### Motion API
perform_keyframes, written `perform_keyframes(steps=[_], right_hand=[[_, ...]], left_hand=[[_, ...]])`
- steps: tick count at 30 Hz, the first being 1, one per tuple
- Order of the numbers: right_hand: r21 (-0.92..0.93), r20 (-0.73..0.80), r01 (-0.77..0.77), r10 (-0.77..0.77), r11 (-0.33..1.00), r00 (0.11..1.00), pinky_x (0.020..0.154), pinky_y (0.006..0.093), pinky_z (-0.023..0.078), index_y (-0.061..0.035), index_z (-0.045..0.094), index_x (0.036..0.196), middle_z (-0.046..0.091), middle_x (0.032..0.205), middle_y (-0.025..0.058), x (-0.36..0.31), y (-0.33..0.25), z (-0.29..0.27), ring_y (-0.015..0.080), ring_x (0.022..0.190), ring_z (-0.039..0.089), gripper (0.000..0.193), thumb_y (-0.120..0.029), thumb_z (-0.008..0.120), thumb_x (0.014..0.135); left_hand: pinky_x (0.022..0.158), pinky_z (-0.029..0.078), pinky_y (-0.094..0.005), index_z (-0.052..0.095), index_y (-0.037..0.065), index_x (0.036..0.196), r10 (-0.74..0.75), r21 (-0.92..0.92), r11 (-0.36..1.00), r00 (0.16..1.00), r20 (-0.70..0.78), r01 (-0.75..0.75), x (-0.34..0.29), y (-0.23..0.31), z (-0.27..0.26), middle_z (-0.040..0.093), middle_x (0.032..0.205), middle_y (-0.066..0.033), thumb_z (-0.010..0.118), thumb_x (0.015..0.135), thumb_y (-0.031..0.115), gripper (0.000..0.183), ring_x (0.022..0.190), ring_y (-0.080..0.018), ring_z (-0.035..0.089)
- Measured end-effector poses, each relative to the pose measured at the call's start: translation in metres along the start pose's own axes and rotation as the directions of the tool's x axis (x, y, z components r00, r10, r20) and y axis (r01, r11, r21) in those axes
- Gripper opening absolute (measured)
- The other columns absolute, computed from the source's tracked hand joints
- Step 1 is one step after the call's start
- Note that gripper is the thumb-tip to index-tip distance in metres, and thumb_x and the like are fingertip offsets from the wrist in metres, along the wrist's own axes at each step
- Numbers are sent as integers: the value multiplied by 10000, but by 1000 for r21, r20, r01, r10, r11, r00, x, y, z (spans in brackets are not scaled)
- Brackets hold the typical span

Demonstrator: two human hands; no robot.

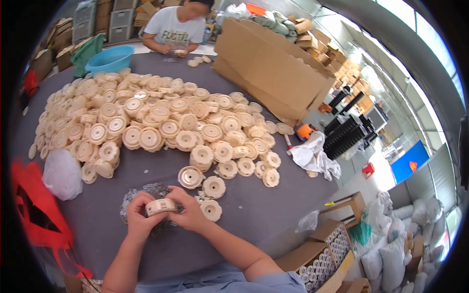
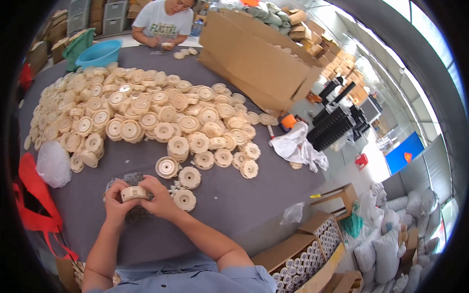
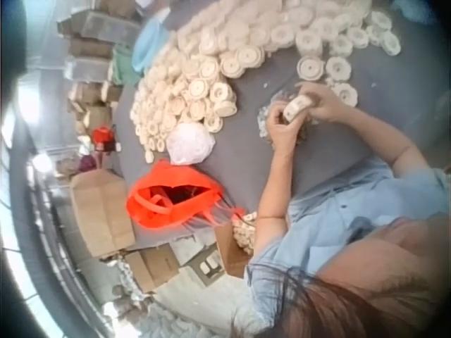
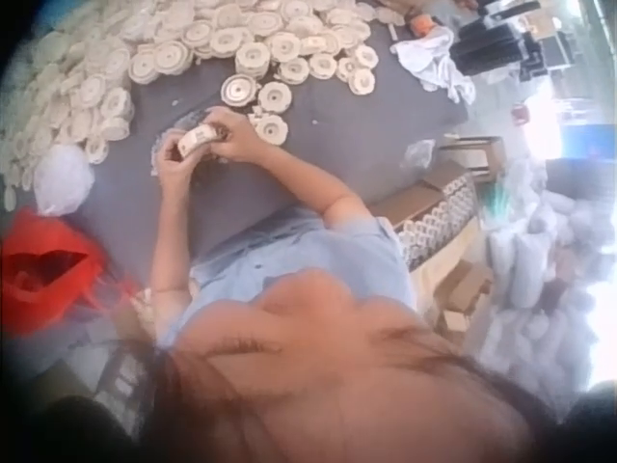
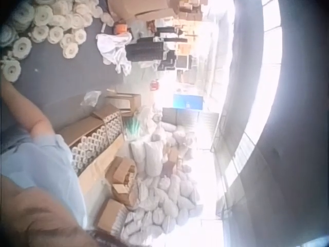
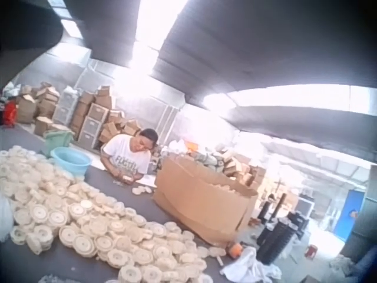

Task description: The person assembles small plastic components by hand.

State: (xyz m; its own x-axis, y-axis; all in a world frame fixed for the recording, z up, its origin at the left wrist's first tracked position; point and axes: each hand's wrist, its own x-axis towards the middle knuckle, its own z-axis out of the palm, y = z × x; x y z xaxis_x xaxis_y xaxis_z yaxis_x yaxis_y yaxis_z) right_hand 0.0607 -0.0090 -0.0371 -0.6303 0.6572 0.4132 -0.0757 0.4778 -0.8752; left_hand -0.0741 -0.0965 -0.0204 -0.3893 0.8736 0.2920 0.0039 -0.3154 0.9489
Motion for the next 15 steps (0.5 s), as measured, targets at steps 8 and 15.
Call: perform_keyframes(steps=[8,15], right_hand=[[-106,-103,315,-325,943,940,986,479,349,-40,550,878,544,784,61,4,-7,-2,233,780,551,287,29,616,607],[-52,-63,361,-364,931,929,998,497,321,-55,559,900,563,796,59,8,-12,2,231,797,569,335,42,626,587]], left_hand=[[694,398,-241,535,60,770,-132,-42,990,991,-14,132,-2,5,7,547,823,-27,716,609,-18,254,754,-103,511],[737,422,-283,572,50,844,269,319,911,963,18,-261,-7,13,1,563,852,-72,738,599,39,296,792,-191,547]])
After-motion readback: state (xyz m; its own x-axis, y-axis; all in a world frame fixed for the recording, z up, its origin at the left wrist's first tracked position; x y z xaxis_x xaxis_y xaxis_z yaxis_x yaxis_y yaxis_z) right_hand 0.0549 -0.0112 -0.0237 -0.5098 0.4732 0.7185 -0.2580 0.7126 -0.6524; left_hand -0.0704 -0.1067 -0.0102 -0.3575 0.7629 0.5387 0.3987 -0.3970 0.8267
